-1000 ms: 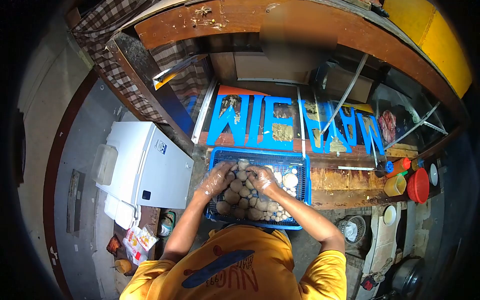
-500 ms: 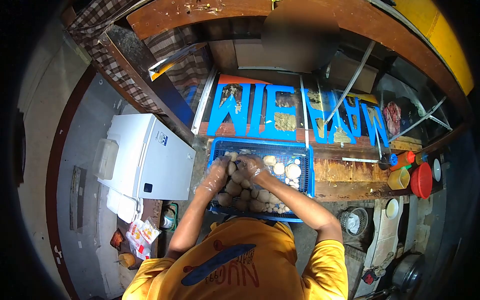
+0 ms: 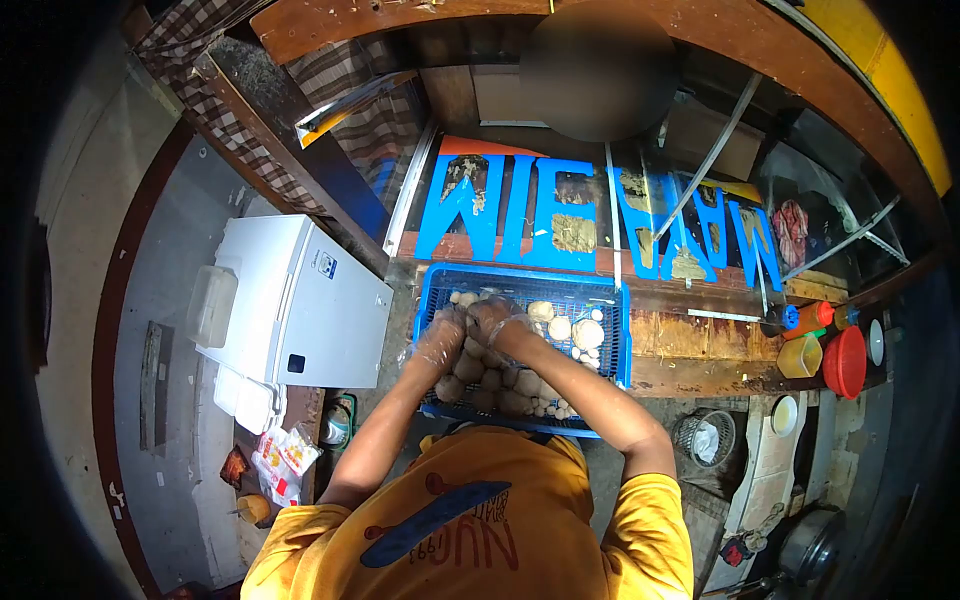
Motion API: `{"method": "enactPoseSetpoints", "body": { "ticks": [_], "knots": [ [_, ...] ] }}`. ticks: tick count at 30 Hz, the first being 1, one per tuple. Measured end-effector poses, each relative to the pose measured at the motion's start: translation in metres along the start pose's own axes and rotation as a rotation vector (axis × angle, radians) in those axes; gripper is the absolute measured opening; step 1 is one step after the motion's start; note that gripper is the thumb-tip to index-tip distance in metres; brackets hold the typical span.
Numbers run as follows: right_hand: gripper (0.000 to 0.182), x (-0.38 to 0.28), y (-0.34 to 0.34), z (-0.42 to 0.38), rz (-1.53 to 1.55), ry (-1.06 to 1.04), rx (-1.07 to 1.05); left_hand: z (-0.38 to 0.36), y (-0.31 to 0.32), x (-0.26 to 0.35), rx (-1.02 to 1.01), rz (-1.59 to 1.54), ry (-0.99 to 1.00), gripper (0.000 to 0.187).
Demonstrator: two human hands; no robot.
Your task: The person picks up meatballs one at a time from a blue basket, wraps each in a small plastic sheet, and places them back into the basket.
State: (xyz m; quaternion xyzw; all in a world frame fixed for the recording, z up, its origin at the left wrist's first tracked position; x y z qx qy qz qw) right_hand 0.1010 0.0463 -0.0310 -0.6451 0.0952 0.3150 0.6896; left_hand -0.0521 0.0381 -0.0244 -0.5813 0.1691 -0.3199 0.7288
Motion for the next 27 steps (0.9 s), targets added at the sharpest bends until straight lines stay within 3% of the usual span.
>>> {"method": "enactPoseSetpoints", "body": {
  "ticks": [3, 5, 8, 12, 15, 21, 27],
  "knots": [
    [0.035, 0.001, 0.002, 0.001, -0.076, 0.062, -0.034, 0.002, 0.016, -0.007, -0.092, -0.029, 0.018, 0.027],
    [0.038, 0.005, 0.007, 0.005, -0.1, 0.056, -0.11, 0.005, 0.023, -0.012, -0.181, -0.116, -0.085, 0.027],
    [0.043, 0.0, 0.001, 0.005, -0.172, 0.117, -0.176, 0.014, 0.005, -0.007, -0.164, -0.24, -0.248, 0.027],
    [0.048, 0.002, -0.005, 0.008, -0.045, 0.224, -0.224, 0.02, 0.011, -0.012, -0.221, -0.196, -0.189, 0.029],
    [0.053, 0.002, -0.011, 0.005, -0.058, 0.173, -0.234, 0.021, 0.012, -0.013, -0.189, -0.254, -0.287, 0.033],
    [0.055, 0.0, -0.024, -0.007, 0.102, 0.169, -0.132, 0.021, -0.024, -0.005, -0.102, -0.467, -0.309, 0.047],
    [0.049, 0.021, -0.005, -0.022, 0.237, -0.012, 0.209, 0.021, -0.046, -0.002, -0.083, -0.63, -0.361, 0.055]
  ]
}}
Point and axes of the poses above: each hand's wrist, its own z-axis towards the middle knuckle, its own y-axis out of the palm, x = y × z, the point moved 3 cm from there along z, towards the middle knuckle, and after that the axes turned 10 degrees about x, right-handed, at the moved point
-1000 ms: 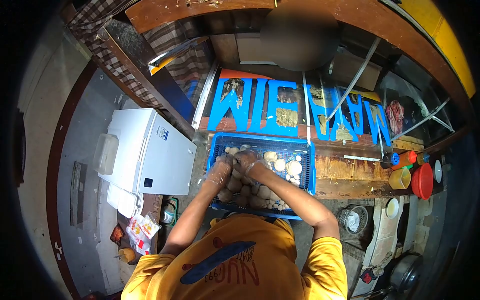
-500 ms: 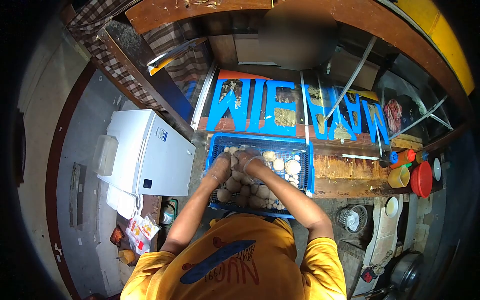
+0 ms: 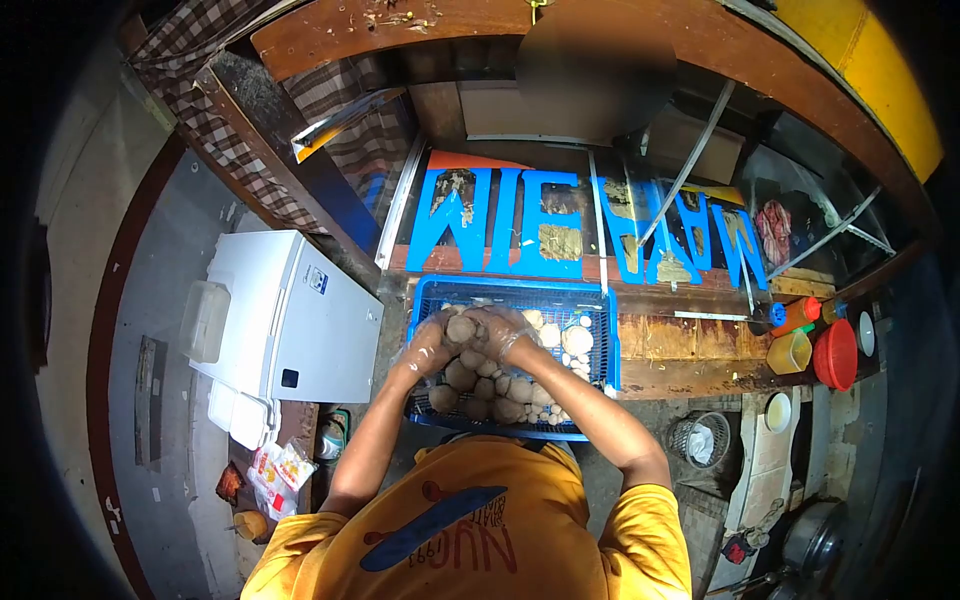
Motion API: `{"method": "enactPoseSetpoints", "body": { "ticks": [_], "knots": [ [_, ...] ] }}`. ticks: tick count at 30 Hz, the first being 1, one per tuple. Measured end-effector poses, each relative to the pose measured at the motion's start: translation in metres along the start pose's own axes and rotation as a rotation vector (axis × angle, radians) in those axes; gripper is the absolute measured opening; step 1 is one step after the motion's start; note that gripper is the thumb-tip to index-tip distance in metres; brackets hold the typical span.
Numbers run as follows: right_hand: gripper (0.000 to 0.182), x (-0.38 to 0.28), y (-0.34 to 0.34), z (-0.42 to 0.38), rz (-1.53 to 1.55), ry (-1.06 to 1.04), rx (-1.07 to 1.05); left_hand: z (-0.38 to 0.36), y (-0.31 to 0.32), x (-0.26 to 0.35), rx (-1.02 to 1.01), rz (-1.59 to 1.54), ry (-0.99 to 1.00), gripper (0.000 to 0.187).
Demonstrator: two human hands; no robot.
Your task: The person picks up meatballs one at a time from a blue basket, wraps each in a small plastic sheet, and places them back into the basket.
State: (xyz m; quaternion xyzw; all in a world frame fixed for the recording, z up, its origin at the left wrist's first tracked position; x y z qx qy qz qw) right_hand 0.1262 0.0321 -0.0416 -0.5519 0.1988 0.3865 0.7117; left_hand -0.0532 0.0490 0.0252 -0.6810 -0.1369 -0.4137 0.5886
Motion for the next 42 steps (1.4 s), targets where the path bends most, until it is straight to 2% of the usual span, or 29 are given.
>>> {"method": "enactPoseSetpoints", "body": {
  "ticks": [3, 6, 11, 14, 15, 16, 21, 24, 26, 27, 32, 34, 36, 38, 39, 42],
  "knots": [
    [0.054, -0.018, -0.02, -0.005, -0.041, -0.006, 0.013, -0.006, -0.003, 0.004, -0.009, -0.092, 0.023, 0.058],
    [0.055, -0.028, -0.033, -0.01, -0.014, 0.014, 0.033, -0.016, -0.006, 0.007, -0.016, -0.099, -0.048, 0.062],
    [0.057, -0.056, -0.063, -0.013, -0.007, 0.075, 0.028, -0.021, -0.009, 0.017, 0.023, -0.252, -0.026, 0.07],
    [0.057, -0.061, -0.072, -0.017, -0.023, 0.038, 0.087, -0.023, -0.015, 0.025, 0.059, -0.206, 0.053, 0.072],
    [0.058, -0.067, -0.077, -0.018, -0.017, 0.102, 0.054, -0.022, -0.015, 0.026, 0.057, -0.206, 0.059, 0.072],
    [0.06, -0.069, -0.08, -0.019, -0.011, 0.167, 0.021, -0.022, -0.016, 0.026, 0.044, -0.273, 0.022, 0.071],
    [0.059, -0.076, -0.094, -0.02, 0.036, 0.123, 0.137, -0.02, -0.019, 0.037, -0.01, -0.591, -0.088, 0.069],
    [0.06, -0.077, -0.102, -0.018, 0.062, 0.044, 0.241, -0.014, -0.026, 0.047, -0.017, -0.669, -0.022, 0.067],
    [0.062, -0.09, -0.117, -0.013, 0.084, 0.082, 0.231, -0.01, -0.035, 0.058, 0.075, -0.496, 0.166, 0.065],
    [0.062, -0.094, -0.122, -0.01, 0.072, 0.064, 0.252, -0.006, -0.041, 0.065, 0.17, -0.391, 0.311, 0.07],
    [0.063, -0.113, -0.146, 0.002, -0.012, -0.057, 0.34, 0.003, -0.07, 0.094, 0.205, -0.317, 0.362, 0.076],
    [0.061, -0.123, -0.155, 0.008, -0.008, -0.093, 0.377, 0.008, -0.08, 0.107, 0.156, -0.282, 0.335, 0.074],
    [0.06, -0.126, -0.161, 0.013, -0.004, -0.084, 0.389, 0.014, -0.083, 0.109, 0.18, -0.268, 0.374, 0.074],
    [0.06, -0.137, -0.169, 0.018, -0.08, -0.113, 0.426, 0.019, -0.088, 0.113, 0.249, -0.385, 0.497, 0.074],
    [0.059, -0.145, -0.174, 0.022, -0.065, -0.141, 0.452, 0.021, -0.094, 0.118, 0.282, -0.318, 0.56, 0.073],
    [0.058, -0.154, -0.18, 0.032, -0.039, -0.166, 0.532, 0.025, -0.103, 0.13, 0.291, -0.368, 0.54, 0.071]
  ]
}}
Point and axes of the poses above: each hand's wrist, its own z-axis towards the middle knuckle, its own y-axis out of the palm, x = y × z, the point moved 3 cm from there along z, towards the middle knuckle, and after that the axes turned 10 degrees about x, right-handed, at the moved point
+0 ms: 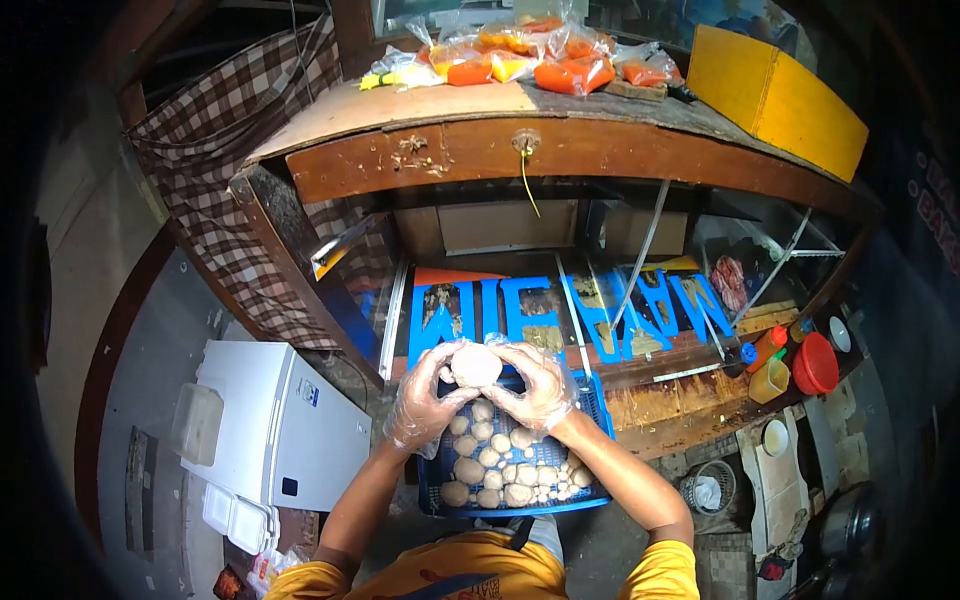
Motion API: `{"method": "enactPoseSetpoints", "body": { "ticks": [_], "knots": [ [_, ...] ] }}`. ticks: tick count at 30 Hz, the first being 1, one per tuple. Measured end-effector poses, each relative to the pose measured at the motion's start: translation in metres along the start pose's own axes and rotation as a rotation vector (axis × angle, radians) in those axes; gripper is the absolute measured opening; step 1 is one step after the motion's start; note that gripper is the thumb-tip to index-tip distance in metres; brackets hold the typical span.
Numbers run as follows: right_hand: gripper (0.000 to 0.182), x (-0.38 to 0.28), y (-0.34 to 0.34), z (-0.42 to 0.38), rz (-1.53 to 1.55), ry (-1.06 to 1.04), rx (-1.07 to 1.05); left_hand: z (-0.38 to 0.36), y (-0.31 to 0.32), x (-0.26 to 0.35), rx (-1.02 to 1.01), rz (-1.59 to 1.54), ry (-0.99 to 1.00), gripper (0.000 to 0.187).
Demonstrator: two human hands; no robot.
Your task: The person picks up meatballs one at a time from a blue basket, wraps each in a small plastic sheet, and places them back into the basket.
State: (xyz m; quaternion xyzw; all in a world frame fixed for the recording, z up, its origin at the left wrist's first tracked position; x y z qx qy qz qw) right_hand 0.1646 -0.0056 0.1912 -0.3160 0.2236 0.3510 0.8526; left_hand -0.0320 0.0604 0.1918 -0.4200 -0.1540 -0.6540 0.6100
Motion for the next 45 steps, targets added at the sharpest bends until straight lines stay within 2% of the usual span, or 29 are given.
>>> {"method": "enactPoseSetpoints", "body": {
  "ticks": [6, 9, 32, 45],
  "knots": [
    [0.056, -0.002, -0.001, 0.026, -0.029, -0.085, 0.097, 0.028, -0.002, 0.002, 0.028, -0.059, 0.009, 0.067],
    [0.056, 0.007, -0.001, 0.043, -0.019, -0.126, 0.141, 0.047, -0.001, 0.005, 0.077, 0.022, 0.15, 0.065],
    [0.056, 0.077, 0.006, 0.121, 0.043, -0.412, 0.32, 0.128, 0.032, -0.026, 0.272, 0.142, 0.504, 0.062],
    [0.05, 0.12, 0.023, 0.15, -0.046, -0.479, 0.458, 0.162, 0.043, -0.059, 0.347, 0.193, 0.572, 0.056]
  ]
}}
Point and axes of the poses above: each hand's wrist, its own z-axis towards the middle knuckle, its own y-axis out of the palm, x = y × z, the point moved 3 cm from there along z, towards the middle knuckle, and after that the axes turned 10 degrees about x, right-handed, at the moved point
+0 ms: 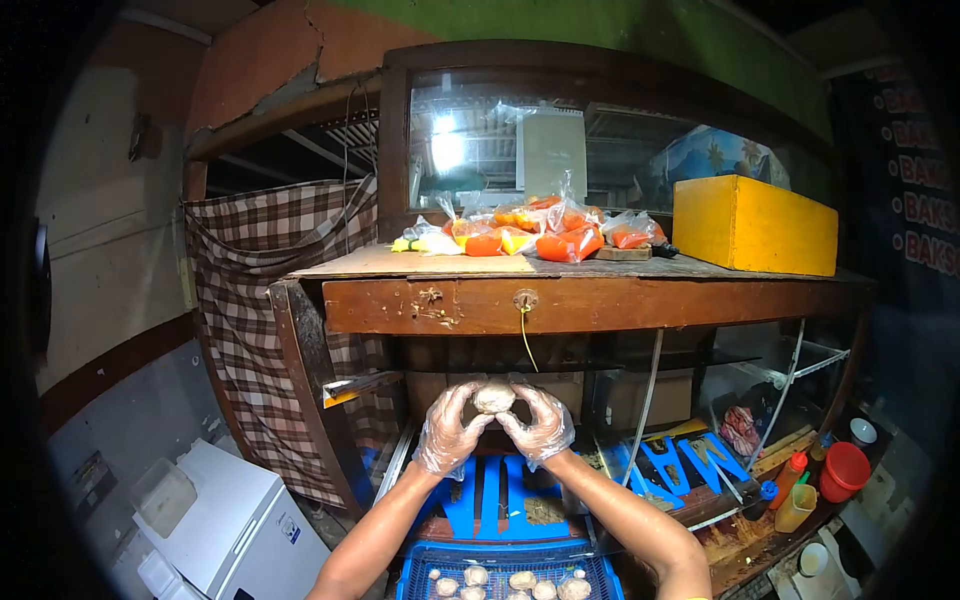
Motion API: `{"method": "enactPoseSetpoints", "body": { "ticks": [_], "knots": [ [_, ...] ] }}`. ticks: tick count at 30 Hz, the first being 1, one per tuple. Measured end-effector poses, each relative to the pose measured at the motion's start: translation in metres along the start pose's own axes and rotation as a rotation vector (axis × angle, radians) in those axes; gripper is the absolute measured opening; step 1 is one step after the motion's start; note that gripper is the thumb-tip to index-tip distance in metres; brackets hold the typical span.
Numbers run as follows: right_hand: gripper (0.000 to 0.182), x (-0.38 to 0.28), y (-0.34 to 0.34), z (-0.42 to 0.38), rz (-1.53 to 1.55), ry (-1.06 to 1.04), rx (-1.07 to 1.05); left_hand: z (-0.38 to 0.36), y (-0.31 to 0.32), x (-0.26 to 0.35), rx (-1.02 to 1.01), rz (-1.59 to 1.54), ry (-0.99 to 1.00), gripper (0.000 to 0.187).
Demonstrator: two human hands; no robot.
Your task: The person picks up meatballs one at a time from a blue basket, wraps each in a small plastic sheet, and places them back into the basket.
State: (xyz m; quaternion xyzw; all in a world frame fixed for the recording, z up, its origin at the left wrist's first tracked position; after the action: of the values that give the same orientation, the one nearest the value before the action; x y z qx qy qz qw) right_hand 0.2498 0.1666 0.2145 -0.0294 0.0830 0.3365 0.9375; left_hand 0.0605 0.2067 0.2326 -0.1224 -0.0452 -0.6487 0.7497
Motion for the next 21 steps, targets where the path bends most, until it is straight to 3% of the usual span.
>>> {"method": "enactPoseSetpoints", "body": {
  "ticks": [2, 9, 16, 21],
  "knots": [
    [0.05, 0.01, 0.009, -0.003, 0.018, 0.023, 0.016, 0.003, 0.0, -0.003, -0.042, 0.18, 0.002, 0.055],
    [0.045, 0.022, 0.031, 0.003, -0.03, 0.076, 0.023, 0.006, 0.021, -0.039, 0.096, 0.033, 0.083, 0.056],
    [0.043, 0.048, 0.048, -0.011, -0.1, 0.175, 0.012, -0.001, 0.041, -0.059, 0.055, 0.095, -0.03, 0.051],
    [0.036, 0.058, 0.052, -0.014, 0.048, 0.256, 0.103, -0.002, 0.053, -0.064, 0.119, 0.132, -0.035, 0.049]
  ]
}}
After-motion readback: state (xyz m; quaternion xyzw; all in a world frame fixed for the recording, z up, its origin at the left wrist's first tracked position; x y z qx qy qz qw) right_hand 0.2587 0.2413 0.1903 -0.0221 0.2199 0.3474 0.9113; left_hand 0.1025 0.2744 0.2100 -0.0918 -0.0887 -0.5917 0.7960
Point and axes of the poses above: each hand's wrist, its own z-axis towards the middle knuckle, its own y-axis out of the palm, x = y × z, the point moved 3 cm from there along z, towards the middle knuckle, and after that the axes turned 10 degrees about x, right-handed, at the moved point
